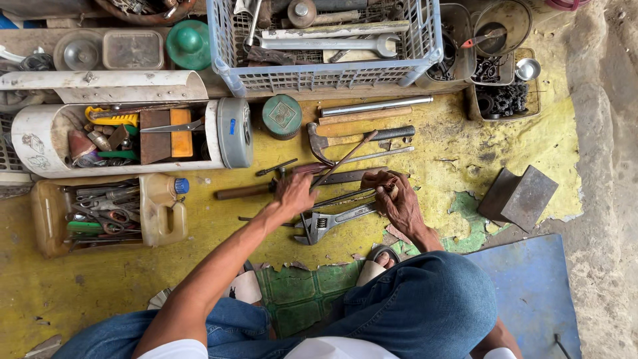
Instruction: The person sits on the floor and wipes several metal tools and parts with a cloth, then uses a hammer to strike a small metal piece on a block. The person handles screwdrivers, wrenches, and metal rods, placing some into a plastic crate.
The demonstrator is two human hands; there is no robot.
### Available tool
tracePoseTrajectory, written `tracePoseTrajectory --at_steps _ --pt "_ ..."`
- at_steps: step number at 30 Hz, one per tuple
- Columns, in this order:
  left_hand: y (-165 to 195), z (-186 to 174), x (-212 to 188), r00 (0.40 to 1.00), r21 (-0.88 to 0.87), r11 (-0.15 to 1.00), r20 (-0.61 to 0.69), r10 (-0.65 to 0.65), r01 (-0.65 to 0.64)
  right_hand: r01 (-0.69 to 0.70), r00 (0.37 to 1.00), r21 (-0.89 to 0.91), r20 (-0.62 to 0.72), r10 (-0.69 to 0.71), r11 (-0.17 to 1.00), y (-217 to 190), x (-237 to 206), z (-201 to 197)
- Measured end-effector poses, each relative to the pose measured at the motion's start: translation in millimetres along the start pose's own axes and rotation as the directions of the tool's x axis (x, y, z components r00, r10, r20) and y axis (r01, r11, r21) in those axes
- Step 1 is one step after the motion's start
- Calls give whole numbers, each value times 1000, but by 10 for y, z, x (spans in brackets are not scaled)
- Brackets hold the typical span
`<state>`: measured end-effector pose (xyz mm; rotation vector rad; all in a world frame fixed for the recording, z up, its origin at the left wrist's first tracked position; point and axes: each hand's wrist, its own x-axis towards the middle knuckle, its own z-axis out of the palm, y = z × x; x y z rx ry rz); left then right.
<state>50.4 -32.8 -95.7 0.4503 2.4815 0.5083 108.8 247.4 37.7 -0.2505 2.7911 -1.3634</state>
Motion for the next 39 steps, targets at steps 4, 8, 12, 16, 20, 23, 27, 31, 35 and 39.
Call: tracePoseTrajectory --at_steps 4,8,12,16,20,23,27,31,35,39 --pt "14 170 -172 973 275 955 -164 162 -112 -11 999 55 -34 13 998 52 -81 11" --pt "91 198 -233 914 424 875 -211 346 -233 -287 957 113 -7 289 951 226 -159 14" --pt "183 200 -349 942 316 887 90 324 -336 -147 978 82 -135 157 986 309 -260 -20" --pt "182 223 -375 892 607 657 245 381 -447 -28 999 220 29 22 975 271 -304 52" --pt "178 199 -245 906 326 858 -16 424 -396 170 974 -98 171 -152 981 181 -239 286" --pt "338 162 -142 866 107 872 -113 488 -477 398 913 -358 247 -326 844 94 -173 405" --pt "581 108 -71 970 -329 924 76 232 -195 485 875 -456 243 -419 747 71 -95 370" --pt "755 -99 -59 901 -450 781 -238 362 -432 578 814 -492 292 -503 651 330 50 157" --pt "819 -594 -44 965 -818 513 -239 108 -260 429 896 -379 291 -334 820 709 185 -272" --pt "788 -1117 -86 994 -1000 15 15 -105 16 304 950 -583 247 -193 754 863 135 -745"
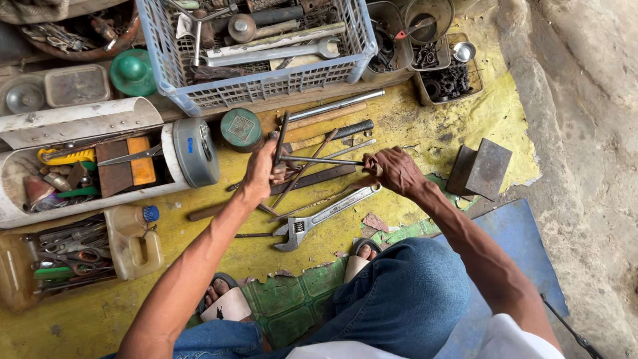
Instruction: The person sits on the floor and wipes several metal tools and parts with a cloth, then uses a hammer to strike a small metal piece on a block. The person handles screwdrivers, wrenches, and metal rods, placing some into a plastic crate.
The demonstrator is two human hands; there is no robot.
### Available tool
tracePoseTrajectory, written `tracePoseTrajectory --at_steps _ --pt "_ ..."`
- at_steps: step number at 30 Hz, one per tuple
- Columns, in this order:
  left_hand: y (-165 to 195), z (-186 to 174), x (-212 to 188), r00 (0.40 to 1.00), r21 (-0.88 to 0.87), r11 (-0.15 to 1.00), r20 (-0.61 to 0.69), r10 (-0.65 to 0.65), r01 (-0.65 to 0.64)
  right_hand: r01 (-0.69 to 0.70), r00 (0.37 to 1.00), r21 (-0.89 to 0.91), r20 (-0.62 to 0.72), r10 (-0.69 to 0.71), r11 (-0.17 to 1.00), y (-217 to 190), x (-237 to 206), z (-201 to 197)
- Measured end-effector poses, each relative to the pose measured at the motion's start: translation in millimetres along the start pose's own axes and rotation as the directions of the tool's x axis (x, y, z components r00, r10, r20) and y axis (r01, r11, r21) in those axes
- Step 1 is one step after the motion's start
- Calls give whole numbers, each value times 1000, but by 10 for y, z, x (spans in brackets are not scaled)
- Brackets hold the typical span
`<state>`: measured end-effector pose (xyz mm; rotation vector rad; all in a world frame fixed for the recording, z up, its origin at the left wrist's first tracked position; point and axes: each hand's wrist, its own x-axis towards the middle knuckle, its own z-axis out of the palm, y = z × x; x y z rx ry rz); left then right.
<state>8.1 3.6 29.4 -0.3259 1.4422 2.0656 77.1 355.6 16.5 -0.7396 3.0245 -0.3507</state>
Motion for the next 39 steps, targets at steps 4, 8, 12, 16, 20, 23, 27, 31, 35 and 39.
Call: tracePoseTrajectory --at_steps 4,8,12,16,20,23,27,31,35,39 --pt "-24 208 -101 996 137 991 -89 12 0 -186 982 54 49 183 981 -299 86 -70" --pt "-361 547 -144 1000 100 995 20 -14 12 -169 979 248 153 133 954 -770 453 -3" --pt "-547 666 -173 980 218 960 -48 192 -177 135 991 363 -55 -123 922 -976 659 -48" --pt "-424 607 -170 988 102 993 -131 77 -64 -240 970 867 230 78 436 -1034 725 -74" --pt "-287 574 -262 949 305 905 -19 315 -295 -413 910 740 328 252 530 -1058 732 -47" --pt "-225 610 -321 896 461 789 29 443 -406 -358 901 866 223 372 350 -1082 717 -23" --pt "-165 733 -415 667 430 556 165 726 -712 -267 815 924 65 575 275 -1079 756 7" --pt "-29 836 -516 930 340 869 52 364 -359 -234 743 915 -49 667 328 -1073 780 10" --pt "101 953 -604 992 145 981 16 124 -125 -159 684 977 7 729 140 -1050 788 -142" --pt "162 1073 -698 961 -305 950 236 147 -71 -183 812 939 -24 584 293 -1097 787 -478"
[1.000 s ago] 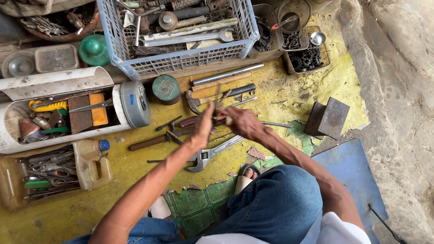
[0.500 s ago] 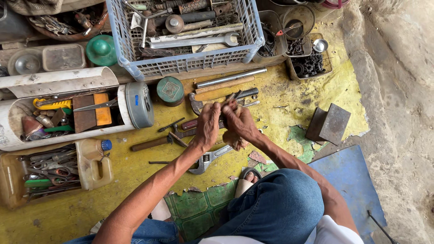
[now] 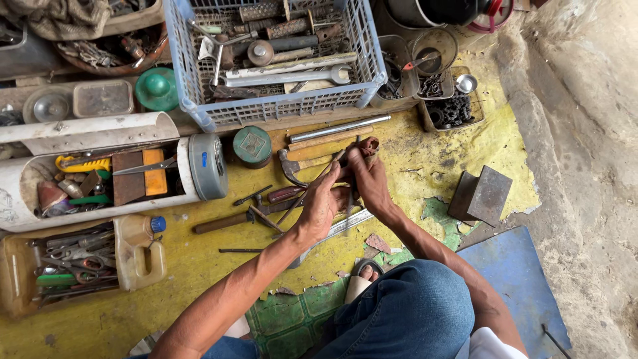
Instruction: The person sits on the floor and wipes several metal tools and parts with a cloth, then uses a hammer to strike a small metal piece on a block. The person handles screwdrivers, wrenches, and metal rods, placing some into a plastic crate.
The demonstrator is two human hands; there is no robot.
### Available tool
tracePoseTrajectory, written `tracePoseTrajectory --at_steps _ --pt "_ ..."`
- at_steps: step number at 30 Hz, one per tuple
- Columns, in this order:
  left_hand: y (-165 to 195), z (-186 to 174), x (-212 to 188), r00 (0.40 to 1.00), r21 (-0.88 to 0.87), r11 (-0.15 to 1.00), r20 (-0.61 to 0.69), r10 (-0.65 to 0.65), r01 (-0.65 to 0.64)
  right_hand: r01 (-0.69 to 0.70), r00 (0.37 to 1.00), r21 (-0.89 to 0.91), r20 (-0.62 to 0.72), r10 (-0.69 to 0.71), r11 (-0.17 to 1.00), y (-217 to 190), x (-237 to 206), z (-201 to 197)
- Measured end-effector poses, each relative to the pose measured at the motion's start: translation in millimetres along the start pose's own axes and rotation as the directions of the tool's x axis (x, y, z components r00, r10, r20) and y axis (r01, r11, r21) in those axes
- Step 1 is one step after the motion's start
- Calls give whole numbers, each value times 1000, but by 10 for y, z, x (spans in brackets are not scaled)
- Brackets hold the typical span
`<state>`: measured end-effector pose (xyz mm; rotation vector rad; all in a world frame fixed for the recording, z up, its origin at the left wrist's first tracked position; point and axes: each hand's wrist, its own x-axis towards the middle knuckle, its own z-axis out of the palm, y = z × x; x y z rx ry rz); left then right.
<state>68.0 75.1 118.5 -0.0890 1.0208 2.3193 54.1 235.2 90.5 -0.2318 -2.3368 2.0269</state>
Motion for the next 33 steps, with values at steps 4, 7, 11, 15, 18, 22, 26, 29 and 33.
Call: tracePoseTrajectory --at_steps 4,7,11,15,18,22,26,29,33 --pt "114 39 -46 991 108 994 133 3 -18 -129 984 -29 117 132 991 -442 52 -188" --pt "250 66 -17 952 272 946 289 96 -177 -94 977 208 206 51 974 -681 102 -255" --pt "375 144 -4 889 614 643 331 317 -458 -79 964 390 264 -30 918 -774 173 -240" --pt "435 159 -77 881 704 543 278 382 -457 40 956 257 271 -112 965 -712 178 -155" --pt "467 128 -87 893 671 595 262 367 -441 1 936 350 328 -124 937 -697 170 -114" --pt "503 65 -68 779 681 396 451 436 -616 -88 913 462 391 -114 882 -749 172 -83" --pt "526 -24 -65 787 709 352 495 368 -611 -115 913 399 403 -61 910 -762 140 -40" --pt "440 -64 -63 821 742 383 399 409 -551 32 899 150 428 -94 988 -729 117 8" --pt "245 -194 10 994 710 699 10 110 -85 157 908 -351 419 5 923 -694 71 137"
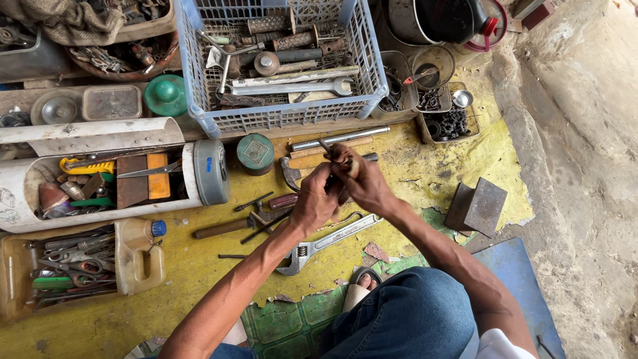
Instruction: The person sits on the floor and wipes several metal tools and parts with a cloth, then uses a hammer to strike a small metal piece on a block. The person handles screwdrivers, wrenches, and metal rods, placing some into a plastic crate.
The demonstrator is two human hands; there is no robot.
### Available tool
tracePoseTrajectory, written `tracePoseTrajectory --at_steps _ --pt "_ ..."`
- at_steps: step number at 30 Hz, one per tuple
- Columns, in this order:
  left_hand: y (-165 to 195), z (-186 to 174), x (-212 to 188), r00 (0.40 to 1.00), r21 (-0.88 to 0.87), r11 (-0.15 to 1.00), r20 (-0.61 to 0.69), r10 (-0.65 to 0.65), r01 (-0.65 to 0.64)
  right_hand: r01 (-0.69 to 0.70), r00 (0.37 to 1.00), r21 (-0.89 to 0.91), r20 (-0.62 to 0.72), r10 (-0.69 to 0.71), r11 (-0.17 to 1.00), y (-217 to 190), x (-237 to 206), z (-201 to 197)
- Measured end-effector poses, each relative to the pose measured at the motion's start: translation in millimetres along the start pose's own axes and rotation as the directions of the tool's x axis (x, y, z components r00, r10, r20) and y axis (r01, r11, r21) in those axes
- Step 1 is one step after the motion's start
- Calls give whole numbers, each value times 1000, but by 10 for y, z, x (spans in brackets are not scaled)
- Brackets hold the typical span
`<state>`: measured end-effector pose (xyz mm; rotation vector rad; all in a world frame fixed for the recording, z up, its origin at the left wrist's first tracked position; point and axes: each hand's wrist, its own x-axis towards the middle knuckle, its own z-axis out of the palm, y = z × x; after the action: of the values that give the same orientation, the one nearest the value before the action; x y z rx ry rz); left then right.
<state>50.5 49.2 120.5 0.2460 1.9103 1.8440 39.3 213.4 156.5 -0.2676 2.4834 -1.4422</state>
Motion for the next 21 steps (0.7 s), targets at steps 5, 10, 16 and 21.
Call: tracePoseTrajectory --at_steps 5,10,16,21 --pt "-311 -124 239 920 -27 925 -111 375 -380 257 960 -241 -47 -276 936 -64 -66 -13" --pt "-400 -313 403 970 -213 960 -200 139 -181 295 941 -451 -18 -339 842 159 -234 -116" --pt "-262 -295 320 959 -264 948 -263 108 -179 74 992 -551 -42 -117 831 639 -245 -123" --pt "-85 -468 318 907 -475 795 -360 217 -378 -71 997 -164 -28 67 984 601 -308 -66"
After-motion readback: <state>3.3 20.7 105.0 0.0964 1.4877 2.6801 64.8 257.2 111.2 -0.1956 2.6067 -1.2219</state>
